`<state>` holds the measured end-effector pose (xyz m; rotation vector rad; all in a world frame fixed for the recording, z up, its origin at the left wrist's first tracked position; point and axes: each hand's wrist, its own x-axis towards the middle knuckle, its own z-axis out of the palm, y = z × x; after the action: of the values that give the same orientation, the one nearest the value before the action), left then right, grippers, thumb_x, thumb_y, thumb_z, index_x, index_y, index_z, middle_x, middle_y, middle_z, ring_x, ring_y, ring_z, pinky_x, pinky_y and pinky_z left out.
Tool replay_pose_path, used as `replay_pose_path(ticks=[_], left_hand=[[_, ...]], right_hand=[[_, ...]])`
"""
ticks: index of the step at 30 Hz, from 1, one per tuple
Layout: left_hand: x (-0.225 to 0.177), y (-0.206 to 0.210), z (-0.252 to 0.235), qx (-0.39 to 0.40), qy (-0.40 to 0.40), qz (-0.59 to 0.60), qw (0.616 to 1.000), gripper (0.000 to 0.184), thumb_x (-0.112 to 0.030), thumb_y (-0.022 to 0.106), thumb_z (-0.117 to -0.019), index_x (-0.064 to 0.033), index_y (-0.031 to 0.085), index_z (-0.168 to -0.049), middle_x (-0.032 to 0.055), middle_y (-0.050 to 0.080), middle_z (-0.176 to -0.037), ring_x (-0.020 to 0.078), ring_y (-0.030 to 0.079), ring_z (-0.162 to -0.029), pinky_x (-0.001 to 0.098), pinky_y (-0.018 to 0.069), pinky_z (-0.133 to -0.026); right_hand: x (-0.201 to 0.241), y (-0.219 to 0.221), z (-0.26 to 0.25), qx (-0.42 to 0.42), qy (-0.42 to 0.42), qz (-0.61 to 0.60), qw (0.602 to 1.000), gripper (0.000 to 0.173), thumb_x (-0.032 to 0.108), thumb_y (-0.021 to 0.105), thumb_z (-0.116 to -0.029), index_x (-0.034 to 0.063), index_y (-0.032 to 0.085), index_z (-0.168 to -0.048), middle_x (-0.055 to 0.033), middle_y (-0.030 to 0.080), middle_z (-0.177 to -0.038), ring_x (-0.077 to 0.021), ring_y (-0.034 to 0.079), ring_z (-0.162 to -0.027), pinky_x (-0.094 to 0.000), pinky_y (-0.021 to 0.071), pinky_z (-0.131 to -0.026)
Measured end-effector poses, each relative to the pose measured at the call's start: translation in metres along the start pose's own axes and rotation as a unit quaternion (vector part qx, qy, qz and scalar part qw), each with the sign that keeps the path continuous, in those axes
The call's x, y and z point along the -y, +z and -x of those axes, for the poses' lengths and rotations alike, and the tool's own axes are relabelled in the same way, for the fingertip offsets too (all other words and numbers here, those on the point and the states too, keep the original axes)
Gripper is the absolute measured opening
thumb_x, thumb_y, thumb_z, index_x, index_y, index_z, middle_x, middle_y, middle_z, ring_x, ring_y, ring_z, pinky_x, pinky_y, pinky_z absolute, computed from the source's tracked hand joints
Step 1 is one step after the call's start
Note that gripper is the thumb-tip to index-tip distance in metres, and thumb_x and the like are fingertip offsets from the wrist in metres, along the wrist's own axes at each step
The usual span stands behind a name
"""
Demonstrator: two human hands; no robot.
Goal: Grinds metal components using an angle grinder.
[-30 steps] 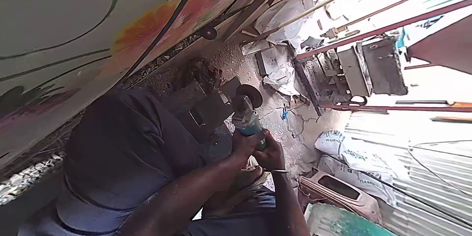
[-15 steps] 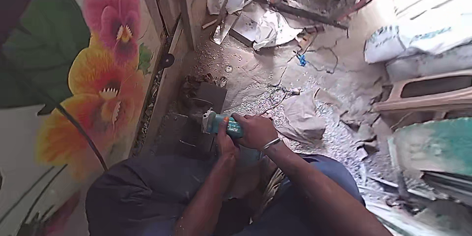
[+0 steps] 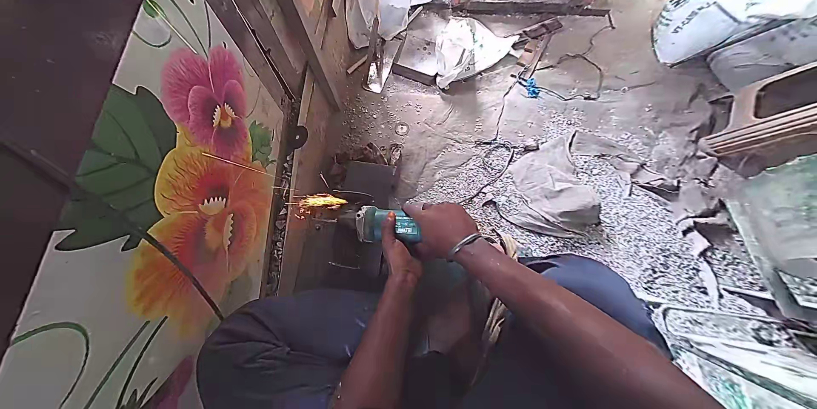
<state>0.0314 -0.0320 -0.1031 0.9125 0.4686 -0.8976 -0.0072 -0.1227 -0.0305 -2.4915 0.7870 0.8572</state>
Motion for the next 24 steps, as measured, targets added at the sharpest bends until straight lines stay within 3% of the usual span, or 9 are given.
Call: replay_pose_path(ticks=[6, 10, 14, 17, 20, 24], left_hand=[[-0.002, -0.005, -0.003, 0.024, -0.012, 0.014, 1.0, 0.03, -0.031, 0.039, -0.1083, -0.007, 0.057, -0.108, 0.0086, 0.067, -0.086, 0.0179, 0.069, -0.077, 0.0365, 0.0601, -0.07], [-0.003, -0.006, -0.003, 0.029, -0.015, 0.017, 0.999, 0.029, -0.03, 0.04, -0.108, -0.0069, 0.057, -0.109, 0.0093, 0.067, -0.088, 0.0186, 0.069, -0.079, 0.0374, 0.0602, -0.071], [-0.007, -0.005, -0.001, 0.021, -0.016, 0.005, 1.0, 0.028, -0.029, 0.04, -0.1079, -0.0063, 0.056, -0.111, 0.01, 0.067, -0.088, 0.0195, 0.069, -0.077, 0.0377, 0.06, -0.069], [-0.008, -0.005, 0.001, 0.025, -0.023, 0.01, 0.999, 0.026, -0.028, 0.04, -0.1075, -0.007, 0.055, -0.11, 0.0093, 0.066, -0.086, 0.0189, 0.069, -0.076, 0.0373, 0.0603, -0.068], [-0.005, -0.011, -0.003, 0.047, -0.039, 0.014, 0.998, 0.026, -0.029, 0.042, -0.1061, -0.007, 0.055, -0.111, 0.0108, 0.067, -0.088, 0.0212, 0.069, -0.077, 0.0394, 0.0602, -0.068], [-0.001, -0.016, -0.006, 0.061, -0.045, 0.011, 0.997, 0.026, -0.028, 0.043, -0.1061, -0.0067, 0.054, -0.115, 0.0106, 0.067, -0.092, 0.0208, 0.069, -0.08, 0.0386, 0.0597, -0.069]], right_hand=[[0.005, 0.003, 0.0, -0.005, 0.014, 0.004, 1.0, 0.075, 0.037, 0.077, -0.0793, 0.0245, 0.05, -0.148, -0.0204, 0.07, -0.112, -0.0423, 0.069, -0.099, -0.0618, 0.0524, -0.079], [0.005, -0.001, 0.002, 0.0, 0.012, 0.008, 1.0, 0.072, 0.039, 0.078, -0.078, 0.0197, 0.053, -0.143, -0.021, 0.07, -0.11, -0.0434, 0.069, -0.1, -0.0636, 0.0523, -0.08], [-0.006, -0.008, -0.003, 0.032, 0.019, -0.014, 0.999, 0.085, 0.053, 0.083, -0.0734, 0.0213, 0.051, -0.146, -0.0201, 0.071, -0.115, -0.0435, 0.068, -0.106, -0.0657, 0.0516, -0.085], [-0.008, -0.011, -0.004, 0.065, 0.041, -0.02, 0.997, 0.089, 0.06, 0.084, -0.0717, 0.0162, 0.053, -0.143, -0.0202, 0.07, -0.12, -0.0428, 0.066, -0.111, -0.0663, 0.0506, -0.089], [-0.007, -0.008, -0.004, 0.081, 0.059, -0.02, 0.995, 0.087, 0.056, 0.085, -0.0719, 0.0111, 0.055, -0.14, -0.0212, 0.068, -0.123, -0.0432, 0.065, -0.115, -0.0665, 0.0505, -0.09], [-0.005, -0.001, 0.001, 0.05, 0.064, -0.02, 0.996, 0.076, 0.043, 0.085, -0.0735, 0.0098, 0.057, -0.136, -0.023, 0.069, -0.117, -0.0444, 0.067, -0.11, -0.0664, 0.0516, -0.086]])
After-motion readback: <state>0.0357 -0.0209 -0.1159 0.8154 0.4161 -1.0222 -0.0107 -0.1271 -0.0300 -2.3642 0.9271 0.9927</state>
